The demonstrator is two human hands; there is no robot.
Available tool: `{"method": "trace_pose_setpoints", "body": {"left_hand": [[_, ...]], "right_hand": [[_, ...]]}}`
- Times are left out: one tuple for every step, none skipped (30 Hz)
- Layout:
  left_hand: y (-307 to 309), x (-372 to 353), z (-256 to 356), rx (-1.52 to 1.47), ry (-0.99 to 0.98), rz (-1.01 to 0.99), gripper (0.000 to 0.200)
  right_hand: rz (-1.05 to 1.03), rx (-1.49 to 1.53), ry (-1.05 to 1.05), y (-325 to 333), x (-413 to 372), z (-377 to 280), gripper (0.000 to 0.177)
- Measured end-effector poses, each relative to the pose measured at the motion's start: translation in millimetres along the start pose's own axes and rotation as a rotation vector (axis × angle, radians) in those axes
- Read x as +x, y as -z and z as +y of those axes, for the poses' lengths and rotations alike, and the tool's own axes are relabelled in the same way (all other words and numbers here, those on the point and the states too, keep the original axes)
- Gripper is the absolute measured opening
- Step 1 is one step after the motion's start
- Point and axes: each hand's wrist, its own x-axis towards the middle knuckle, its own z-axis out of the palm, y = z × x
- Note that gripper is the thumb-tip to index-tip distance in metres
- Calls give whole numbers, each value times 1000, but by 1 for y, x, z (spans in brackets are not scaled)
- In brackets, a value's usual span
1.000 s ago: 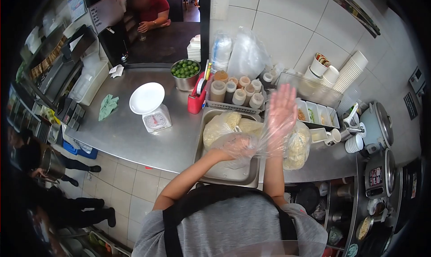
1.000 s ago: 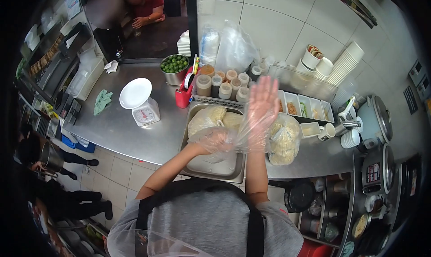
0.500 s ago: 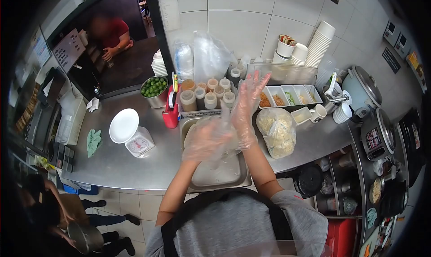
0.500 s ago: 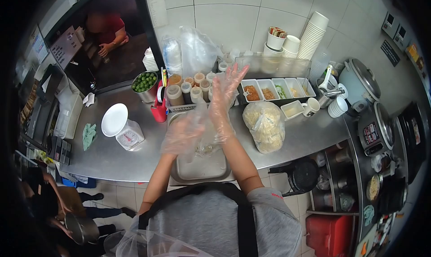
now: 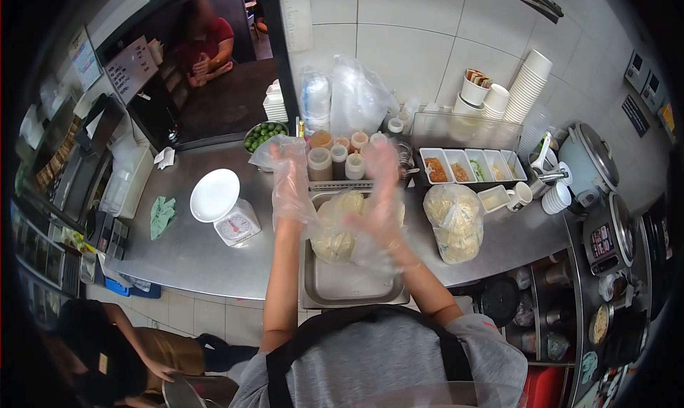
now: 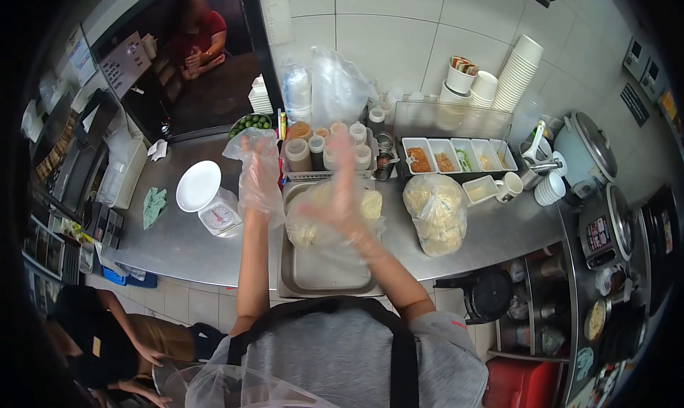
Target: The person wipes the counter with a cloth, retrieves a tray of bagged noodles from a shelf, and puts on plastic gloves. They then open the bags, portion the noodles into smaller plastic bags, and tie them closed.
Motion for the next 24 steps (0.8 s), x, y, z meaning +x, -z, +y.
{"method": "trace_pose_setpoints", "body": {"left_hand": [[-3,-1,8,-270,99,77,53],[-9,-3,19,-539,198,150,52],[-12,-5,26,-808,299,220,51],[-10,-8,23,-944,274,190,52],[-6,-11,15,-1081,251,156,52],[-3,-14,7,-1222,232,118,53],[4,-16,1,-1311,202,8,54],[5,-14,-4,-1268,237,64,55],[6,-10,-5,-1221,270,120,56],[8,-8,-4,-1169,304,178,57],[13,-6,-1,-974,300,160,59],[18,-7,3,-979,319,181,60],[22,-6,8,-983,334,202,61],[27,-5,14,-989,345,225,61],[33,-4,22,-1108,369,261,60],[34,-5,30,-1030,338,265,60],[33,-4,36,-953,304,266,60],[33,-4,38,-874,273,265,60],[34,-4,32,-800,223,209,60],[35,-3,21,-729,170,156,60],[35,-3,15,-659,120,104,60],[29,-5,14,-586,82,57,60],[21,-9,15,-511,47,8,61],[12,-18,23,-386,63,-90,62]], "right_hand": [[-125,-150,10,-10,-9,-13,81],[-247,-302,19,-21,-13,-23,72],[-261,-201,-74,-26,-12,-18,60],[-272,-101,-172,-30,-13,-10,49],[-278,-5,-271,-32,-15,-6,39],[-258,-28,-243,-36,-19,-6,32],[-238,-54,-216,-40,-25,-7,25],[-219,-82,-188,-45,-31,-8,20],[-306,-54,-41,-56,-41,-16,16],[-394,-22,104,-64,-51,-23,13],[-467,-22,109,-66,-53,-24,13],[-541,-18,115,-67,-55,-24,14],[-614,-13,124,-68,-56,-24,15],[-552,-21,52,-66,-59,-19,18],[-491,-29,-21,-64,-65,-12,22],[-429,-36,-92,-63,-70,-8,26],[-508,-30,-4,-64,-76,-9,26],[-583,-25,83,-67,-84,-16,26],[-657,-19,170,-68,-87,-20,26],[-799,10,58,-61,-85,-17,24],[-942,39,-58,-45,-69,-19,22],[-1082,70,-183,-26,-58,-19,21],[-1014,152,-307,-8,-52,-11,18],[-939,233,-426,10,-45,-3,17]]}}
